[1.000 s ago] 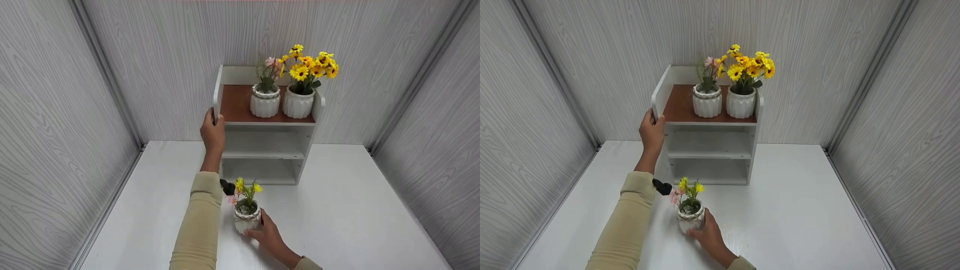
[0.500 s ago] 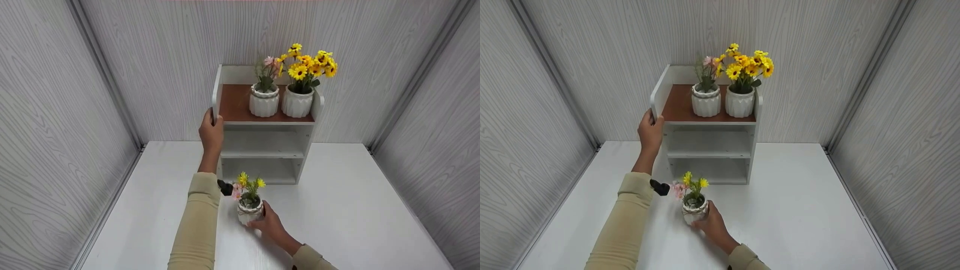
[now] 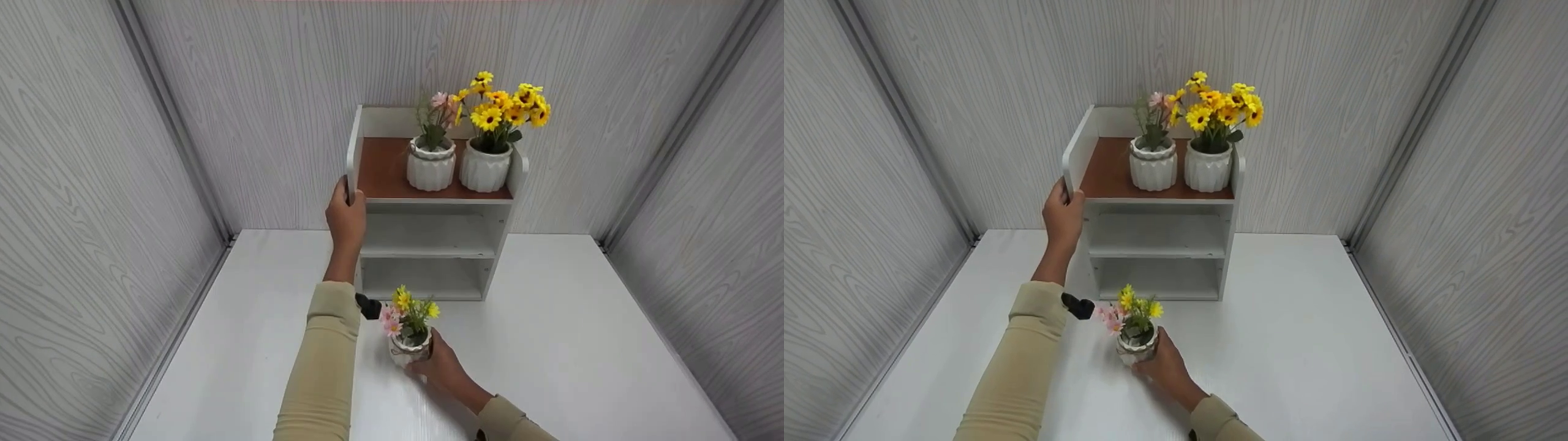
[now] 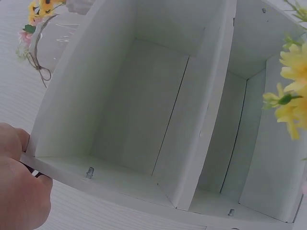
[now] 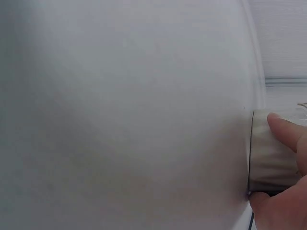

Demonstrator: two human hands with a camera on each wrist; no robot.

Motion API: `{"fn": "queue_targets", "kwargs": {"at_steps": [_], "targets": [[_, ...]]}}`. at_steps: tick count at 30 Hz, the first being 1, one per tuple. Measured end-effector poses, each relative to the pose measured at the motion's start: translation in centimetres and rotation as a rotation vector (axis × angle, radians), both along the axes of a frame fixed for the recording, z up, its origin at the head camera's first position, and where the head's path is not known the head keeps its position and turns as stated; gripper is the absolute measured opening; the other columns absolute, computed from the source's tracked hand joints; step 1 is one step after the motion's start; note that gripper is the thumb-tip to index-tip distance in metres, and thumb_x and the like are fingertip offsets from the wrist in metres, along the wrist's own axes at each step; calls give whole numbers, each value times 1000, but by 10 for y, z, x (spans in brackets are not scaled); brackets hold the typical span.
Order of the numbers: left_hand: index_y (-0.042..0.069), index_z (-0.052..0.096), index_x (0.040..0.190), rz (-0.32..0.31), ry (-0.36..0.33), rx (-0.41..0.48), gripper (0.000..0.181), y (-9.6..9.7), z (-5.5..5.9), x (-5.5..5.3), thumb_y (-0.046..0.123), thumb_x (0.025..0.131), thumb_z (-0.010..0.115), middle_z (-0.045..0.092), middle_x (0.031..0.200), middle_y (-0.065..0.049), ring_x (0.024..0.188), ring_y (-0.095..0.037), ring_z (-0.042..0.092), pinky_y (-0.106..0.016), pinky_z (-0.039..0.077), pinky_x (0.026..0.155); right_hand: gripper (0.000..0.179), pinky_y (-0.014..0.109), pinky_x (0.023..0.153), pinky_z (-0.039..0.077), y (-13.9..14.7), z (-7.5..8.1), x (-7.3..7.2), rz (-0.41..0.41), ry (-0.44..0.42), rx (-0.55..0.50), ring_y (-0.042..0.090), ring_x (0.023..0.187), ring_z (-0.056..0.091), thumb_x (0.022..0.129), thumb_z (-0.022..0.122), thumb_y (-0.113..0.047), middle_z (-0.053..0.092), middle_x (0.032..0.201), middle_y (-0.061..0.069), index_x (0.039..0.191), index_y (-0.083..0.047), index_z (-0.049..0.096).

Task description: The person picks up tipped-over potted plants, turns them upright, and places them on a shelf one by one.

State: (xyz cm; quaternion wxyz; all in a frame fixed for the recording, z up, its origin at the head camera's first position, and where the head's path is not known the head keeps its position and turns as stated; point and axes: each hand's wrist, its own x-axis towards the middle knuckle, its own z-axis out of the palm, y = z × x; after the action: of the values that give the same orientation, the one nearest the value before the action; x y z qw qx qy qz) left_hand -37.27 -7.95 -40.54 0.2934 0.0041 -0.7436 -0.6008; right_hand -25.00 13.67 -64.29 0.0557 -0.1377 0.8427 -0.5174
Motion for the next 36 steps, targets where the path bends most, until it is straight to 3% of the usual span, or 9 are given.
{"fn": "queue_targets", "kwargs": {"at_steps": [9,14,18,25,36], "targets": [[11,41,154,-1,-2,-22,51,-1,0,-1,24,106,48,50,152,-9,141,-20,47,-39,43,112,95,51,107,45,5,3,0,38,19,-44,40,139,45,83,85,-17,44,151,24,155,2,26],[12,40,155,-14,8,-24,51,-2,0,-2,24,106,48,50,153,-9,142,-21,47,-40,43,112,109,51,109,44,12,12,4,25,-62,-54,48,143,34,82,86,-24,27,157,32,158,6,14],[12,39,155,-20,3,-22,52,-2,-2,-1,25,106,48,49,154,-8,142,-21,46,-39,43,112,113,55,112,39,15,16,7,24,-101,-77,49,147,25,82,85,-30,18,162,30,160,3,10],[11,39,156,-32,6,-11,52,-2,-2,0,25,106,48,47,155,-9,143,-21,45,-39,42,113,108,57,118,29,9,21,1,15,16,-86,45,149,27,82,84,-36,25,162,27,158,3,19],[11,39,156,-30,16,-10,52,-3,-4,-1,25,106,48,49,154,-8,142,-19,46,-38,44,112,108,59,116,32,-3,18,-1,-33,16,-67,44,145,35,79,87,-35,34,157,28,156,6,23]]}}
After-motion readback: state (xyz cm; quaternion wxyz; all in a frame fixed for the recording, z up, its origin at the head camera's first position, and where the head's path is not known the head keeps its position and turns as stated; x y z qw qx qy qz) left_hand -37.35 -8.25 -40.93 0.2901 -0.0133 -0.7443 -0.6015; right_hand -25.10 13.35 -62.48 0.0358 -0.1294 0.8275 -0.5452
